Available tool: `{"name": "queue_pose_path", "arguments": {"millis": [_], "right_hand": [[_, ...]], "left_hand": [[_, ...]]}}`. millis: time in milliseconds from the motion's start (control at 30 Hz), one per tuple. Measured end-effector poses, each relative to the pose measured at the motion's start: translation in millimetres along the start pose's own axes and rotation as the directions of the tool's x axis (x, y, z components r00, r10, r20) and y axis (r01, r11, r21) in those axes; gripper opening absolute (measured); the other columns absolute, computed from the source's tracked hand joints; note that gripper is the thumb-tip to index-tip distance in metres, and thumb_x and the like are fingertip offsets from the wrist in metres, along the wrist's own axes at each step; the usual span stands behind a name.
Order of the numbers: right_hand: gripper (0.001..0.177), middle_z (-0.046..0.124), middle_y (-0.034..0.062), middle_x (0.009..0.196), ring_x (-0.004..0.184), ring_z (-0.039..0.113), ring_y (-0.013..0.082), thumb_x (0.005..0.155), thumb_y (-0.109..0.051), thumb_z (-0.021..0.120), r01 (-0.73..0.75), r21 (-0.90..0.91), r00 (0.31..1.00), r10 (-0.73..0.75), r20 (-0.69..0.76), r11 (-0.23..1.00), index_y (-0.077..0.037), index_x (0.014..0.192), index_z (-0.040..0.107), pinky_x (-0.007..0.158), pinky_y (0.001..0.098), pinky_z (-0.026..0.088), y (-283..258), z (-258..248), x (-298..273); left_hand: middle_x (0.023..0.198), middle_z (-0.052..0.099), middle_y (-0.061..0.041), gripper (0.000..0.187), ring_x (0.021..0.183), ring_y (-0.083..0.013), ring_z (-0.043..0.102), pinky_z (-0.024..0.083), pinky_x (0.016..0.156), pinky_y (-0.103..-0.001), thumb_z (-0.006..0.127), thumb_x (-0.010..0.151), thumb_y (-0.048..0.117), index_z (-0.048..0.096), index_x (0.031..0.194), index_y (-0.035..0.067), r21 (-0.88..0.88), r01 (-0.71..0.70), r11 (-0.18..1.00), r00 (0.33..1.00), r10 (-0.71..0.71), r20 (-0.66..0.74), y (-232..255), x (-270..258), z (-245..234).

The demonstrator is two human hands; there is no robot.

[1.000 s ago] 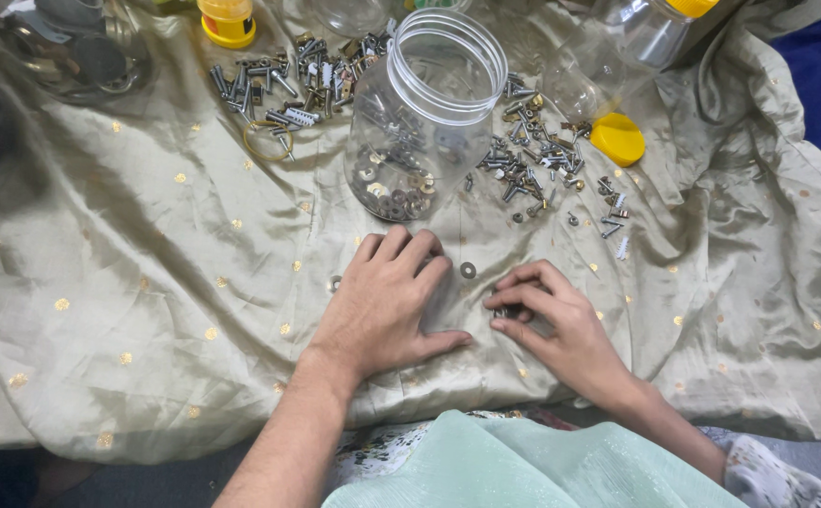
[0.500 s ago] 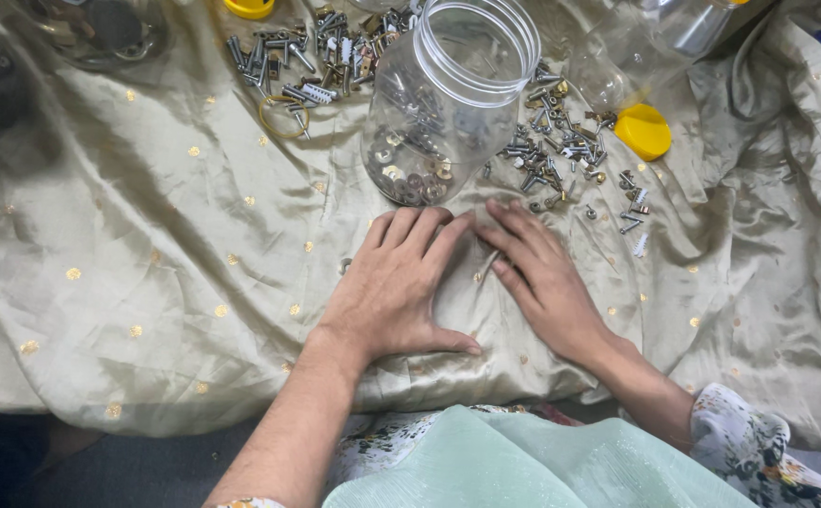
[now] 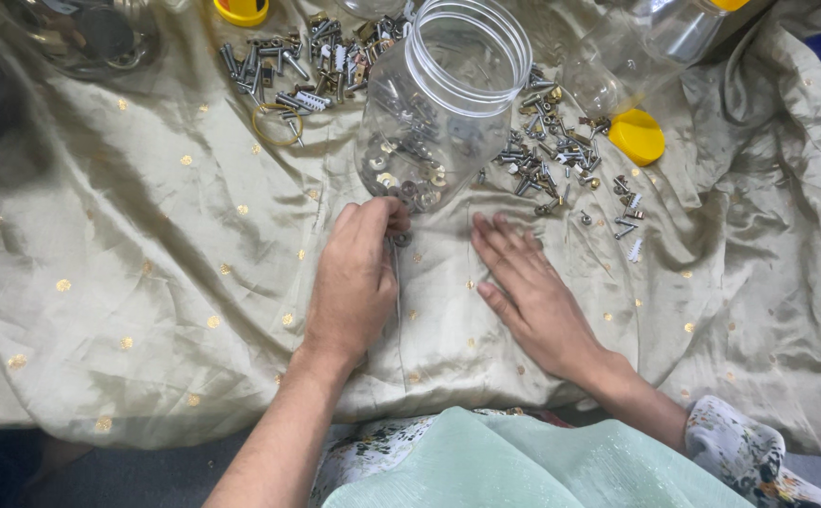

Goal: The person sorts a mixed pile of screws, nuts, and washers on a cloth surface, picking items by hand and placing them into clear plastic jars. The person also uses a small bottle to apply liquid to a screw before continuing to sort the remaining hardware.

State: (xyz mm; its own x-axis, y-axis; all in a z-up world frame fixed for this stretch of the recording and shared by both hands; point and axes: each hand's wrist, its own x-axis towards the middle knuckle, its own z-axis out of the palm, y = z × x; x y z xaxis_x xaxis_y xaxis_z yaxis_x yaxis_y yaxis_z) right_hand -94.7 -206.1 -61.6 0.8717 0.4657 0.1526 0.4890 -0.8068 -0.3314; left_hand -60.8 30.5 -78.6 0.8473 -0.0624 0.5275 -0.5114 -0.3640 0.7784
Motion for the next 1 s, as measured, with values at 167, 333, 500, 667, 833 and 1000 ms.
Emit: {"name": "queue_pose_path", "arguments": {"millis": [167,333,500,667,833,1000], "right_hand": [[0.033,0.059,0.0059,0.147,0.137,0.058,0.0245,0.101,-0.015,0.063,-0.182,0.041,0.960,0.186,-0.211,0.983,-0.012,0.134,0.066,0.116,0.0382,0.046,7,-15,-8],[0.041,0.060,0.0129,0.124,0.103,0.064,0.0224,0.091,-0.007,0.068,-0.390,0.110,0.883,0.405,-0.236,0.914,-0.005,0.132,0.065,0.088,0.0327,0.054,-4,-15,-14],[0.041,0.063,0.0095,0.127,0.099,0.067,0.0170,0.093,-0.005,0.065,-0.266,0.354,0.938,0.325,-0.119,0.897,-0.005,0.134,0.064,0.090,0.0283,0.055,1,-19,-9],[0.030,0.069,0.0049,0.122,0.107,0.068,0.0136,0.097,-0.004,0.064,-0.321,0.398,0.913,0.392,-0.110,0.859,-0.006,0.126,0.069,0.088,0.0256,0.054,23,-21,12],[0.031,0.064,0.0045,0.116,0.095,0.064,0.0122,0.090,-0.005,0.069,-0.264,0.353,0.956,0.292,-0.026,0.897,-0.009,0.120,0.074,0.081,0.0260,0.051,32,-22,27],[0.030,0.065,0.0016,0.103,0.082,0.060,0.0113,0.087,-0.010,0.074,-0.289,0.286,0.951,0.309,-0.024,0.914,-0.012,0.117,0.076,0.073,0.0266,0.050,29,-24,29]], "left_hand": [[0.101,0.064,-0.014,0.028,0.099,-0.0338,0.059,0.049,0.086,-0.045,0.070,0.080,-0.002,0.062,0.106,-0.001,0.178,-0.103,0.979,0.995,0.103,0.014,4,1,-1],[0.101,0.062,-0.010,0.028,0.101,-0.0293,0.059,0.051,0.088,-0.042,0.067,0.074,-0.003,0.066,0.101,0.003,0.306,-0.243,0.921,0.961,0.185,0.205,4,0,1],[0.103,0.061,-0.011,0.028,0.102,-0.0282,0.059,0.052,0.089,-0.039,0.064,0.074,0.001,0.063,0.102,0.002,0.317,-0.356,0.879,0.916,0.262,0.304,2,-2,5],[0.102,0.060,-0.010,0.031,0.101,-0.0277,0.059,0.052,0.088,-0.039,0.064,0.073,0.001,0.063,0.104,0.003,0.323,-0.362,0.874,0.909,0.255,0.329,4,-2,5],[0.101,0.060,-0.010,0.031,0.100,-0.0270,0.059,0.052,0.086,-0.039,0.063,0.073,0.003,0.062,0.104,0.004,0.313,-0.384,0.869,0.903,0.283,0.323,3,-2,5],[0.098,0.058,-0.009,0.029,0.096,-0.0270,0.060,0.052,0.083,-0.038,0.064,0.074,0.004,0.061,0.103,0.004,0.315,-0.376,0.871,0.908,0.277,0.315,1,-2,6]]}}
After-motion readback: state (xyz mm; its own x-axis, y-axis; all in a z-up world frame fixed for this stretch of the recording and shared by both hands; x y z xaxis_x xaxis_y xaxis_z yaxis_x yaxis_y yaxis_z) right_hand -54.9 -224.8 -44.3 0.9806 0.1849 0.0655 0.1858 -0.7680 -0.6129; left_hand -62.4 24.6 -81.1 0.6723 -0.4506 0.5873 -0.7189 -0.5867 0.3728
